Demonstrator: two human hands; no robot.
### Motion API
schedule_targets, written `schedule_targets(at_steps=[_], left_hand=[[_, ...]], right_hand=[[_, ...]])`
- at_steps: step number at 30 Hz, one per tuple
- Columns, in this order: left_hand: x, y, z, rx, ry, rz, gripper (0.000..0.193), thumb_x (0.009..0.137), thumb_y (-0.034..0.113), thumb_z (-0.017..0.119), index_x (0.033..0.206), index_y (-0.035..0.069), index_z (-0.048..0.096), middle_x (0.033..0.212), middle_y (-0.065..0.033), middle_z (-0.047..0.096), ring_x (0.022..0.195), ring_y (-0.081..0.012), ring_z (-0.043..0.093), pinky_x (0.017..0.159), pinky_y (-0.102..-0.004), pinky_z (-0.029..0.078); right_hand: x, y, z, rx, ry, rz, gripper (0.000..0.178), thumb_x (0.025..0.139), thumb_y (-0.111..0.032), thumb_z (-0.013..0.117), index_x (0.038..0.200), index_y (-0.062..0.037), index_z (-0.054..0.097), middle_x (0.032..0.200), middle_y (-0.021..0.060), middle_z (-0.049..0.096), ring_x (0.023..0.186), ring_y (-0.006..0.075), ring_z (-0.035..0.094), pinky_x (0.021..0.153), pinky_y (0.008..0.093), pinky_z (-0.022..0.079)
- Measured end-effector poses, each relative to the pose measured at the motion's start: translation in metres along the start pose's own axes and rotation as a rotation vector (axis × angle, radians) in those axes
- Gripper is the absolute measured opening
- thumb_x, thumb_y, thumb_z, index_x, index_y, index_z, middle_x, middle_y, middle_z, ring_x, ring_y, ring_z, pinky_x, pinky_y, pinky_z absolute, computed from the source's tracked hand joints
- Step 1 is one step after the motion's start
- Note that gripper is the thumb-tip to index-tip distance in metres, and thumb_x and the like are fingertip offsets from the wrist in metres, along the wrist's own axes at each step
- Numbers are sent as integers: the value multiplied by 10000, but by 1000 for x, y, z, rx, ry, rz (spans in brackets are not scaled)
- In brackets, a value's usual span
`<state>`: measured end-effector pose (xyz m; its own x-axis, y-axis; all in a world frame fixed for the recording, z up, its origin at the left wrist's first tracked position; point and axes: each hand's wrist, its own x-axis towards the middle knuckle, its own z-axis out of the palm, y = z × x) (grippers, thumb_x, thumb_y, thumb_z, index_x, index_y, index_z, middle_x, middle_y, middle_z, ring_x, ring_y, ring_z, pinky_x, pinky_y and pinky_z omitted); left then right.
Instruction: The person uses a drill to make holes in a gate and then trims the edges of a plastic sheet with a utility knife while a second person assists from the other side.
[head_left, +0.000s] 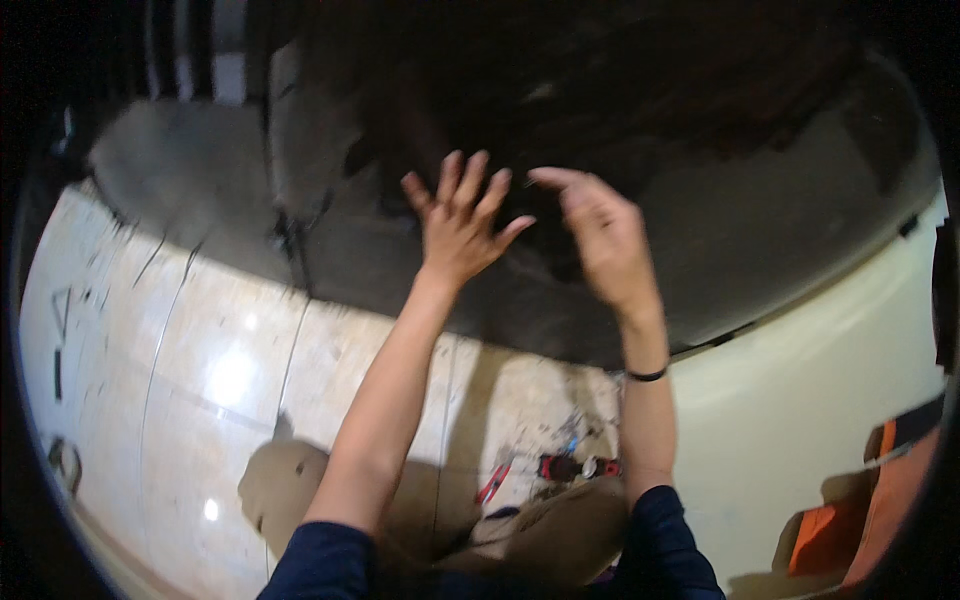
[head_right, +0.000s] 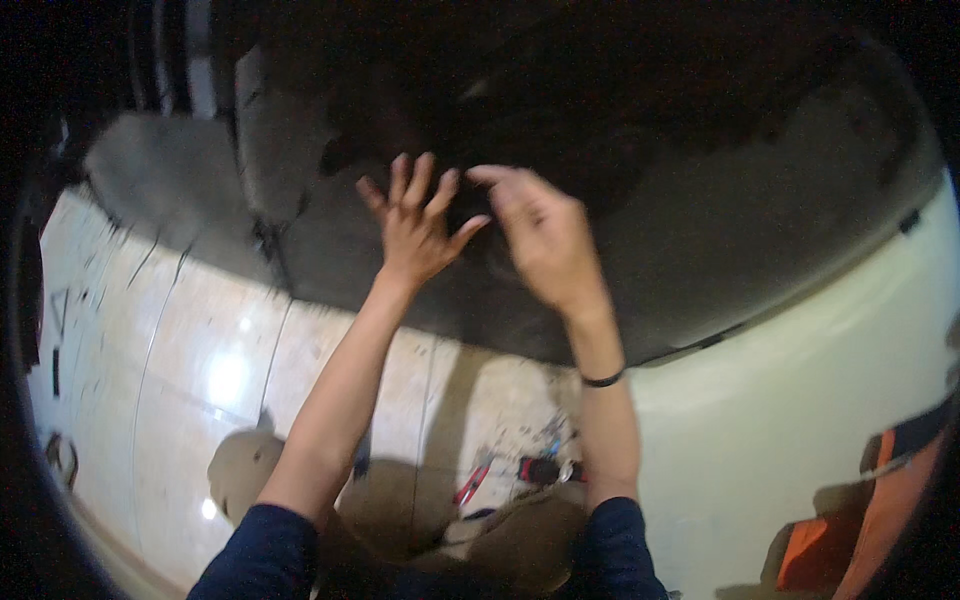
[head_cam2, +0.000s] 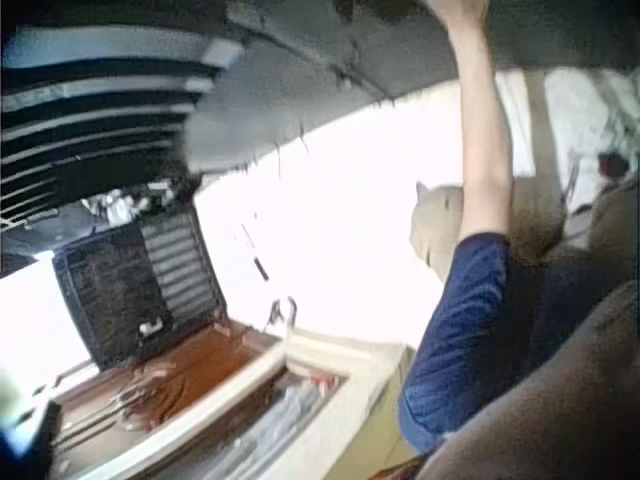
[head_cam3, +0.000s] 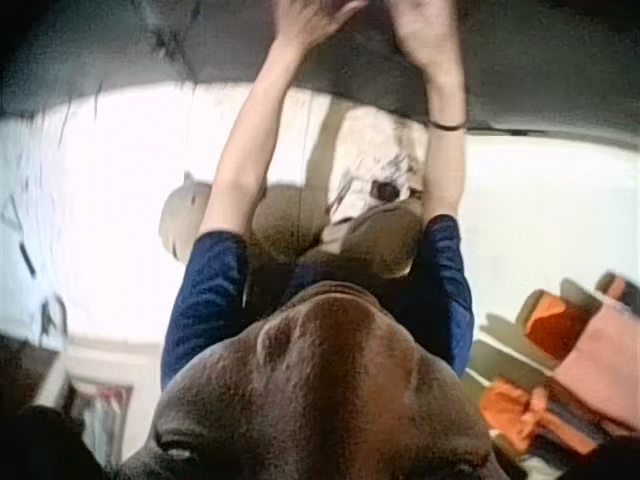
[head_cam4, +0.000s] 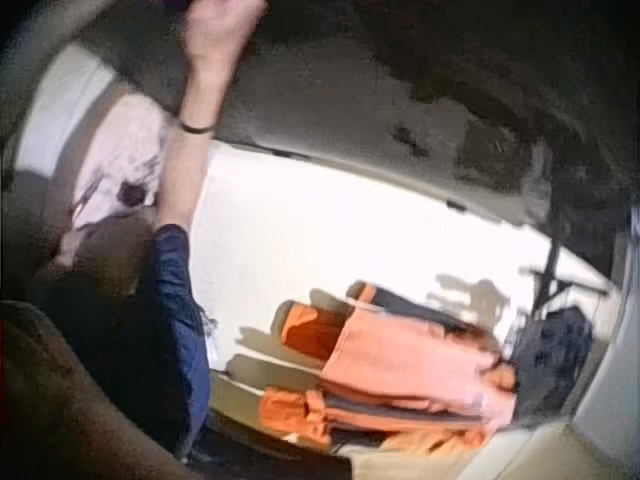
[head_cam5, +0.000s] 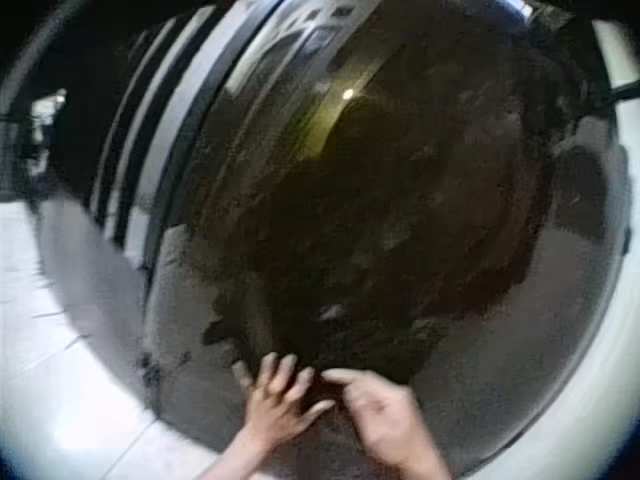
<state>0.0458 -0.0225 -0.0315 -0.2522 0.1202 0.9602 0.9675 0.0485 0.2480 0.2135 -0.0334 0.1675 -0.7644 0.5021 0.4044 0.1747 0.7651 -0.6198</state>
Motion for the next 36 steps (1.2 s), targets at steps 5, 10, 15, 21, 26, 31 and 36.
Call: schedule_targets(at_steps=[5,10,15,21,26,31,36], left_hand=[[16,-4,0,29,24,27,905,980,728,647,1708,298,325,1793,-98,263,1687,-358,165,1281,-754,-84],[10,-8,4,46,23,24,879,987,747,618,1696,310,337,1800,-90,244,1690,-354,150,1276,-761,-95],[9,-2,9,36,20,22,871,992,743,612,1696,309,336,1801,-87,242,1691,-355,146,1273,-767,-93],[9,-4,6,27,22,21,842,1007,696,614,1698,301,339,1803,-85,246,1691,-363,151,1269,-776,-80],[8,-2,4,4,1,10,860,977,667,662,1693,299,358,1793,-107,267,1681,-375,183,1267,-781,-80],[7,-3,2,-3,-7,-5,907,940,636,725,1697,323,335,1794,-88,262,1682,-367,179,1266,-791,-70],[8,-2,0,-13,-24,-9,941,907,586,769,1699,331,329,1801,-84,246,1687,-360,162,1263,-797,-71]], right_hand=[[6,-2,2,-89,198,27,374,1131,-308,546,1015,-47,786,713,99,661,622,186,595,646,361,463],[6,3,13,-522,190,49,310,1073,-310,624,899,-92,760,696,150,697,657,378,694,611,448,504],[5,21,20,-634,244,-19,311,1056,-325,656,873,-93,755,718,167,717,703,419,720,603,486,532],[11,25,27,-698,242,-14,305,1047,-312,662,848,-95,742,712,186,709,707,439,714,600,512,536],[12,20,32,-726,250,8,303,1040,-308,661,839,-96,743,713,187,713,711,448,716,612,527,547],[18,10,37,-811,249,69,303,1031,-312,664,861,-87,774,719,213,716,735,465,729,645,535,570],[22,8,40,-813,248,113,340,1035,-331,659,851,-69,774,756,232,731,748,472,733,667,551,576]])
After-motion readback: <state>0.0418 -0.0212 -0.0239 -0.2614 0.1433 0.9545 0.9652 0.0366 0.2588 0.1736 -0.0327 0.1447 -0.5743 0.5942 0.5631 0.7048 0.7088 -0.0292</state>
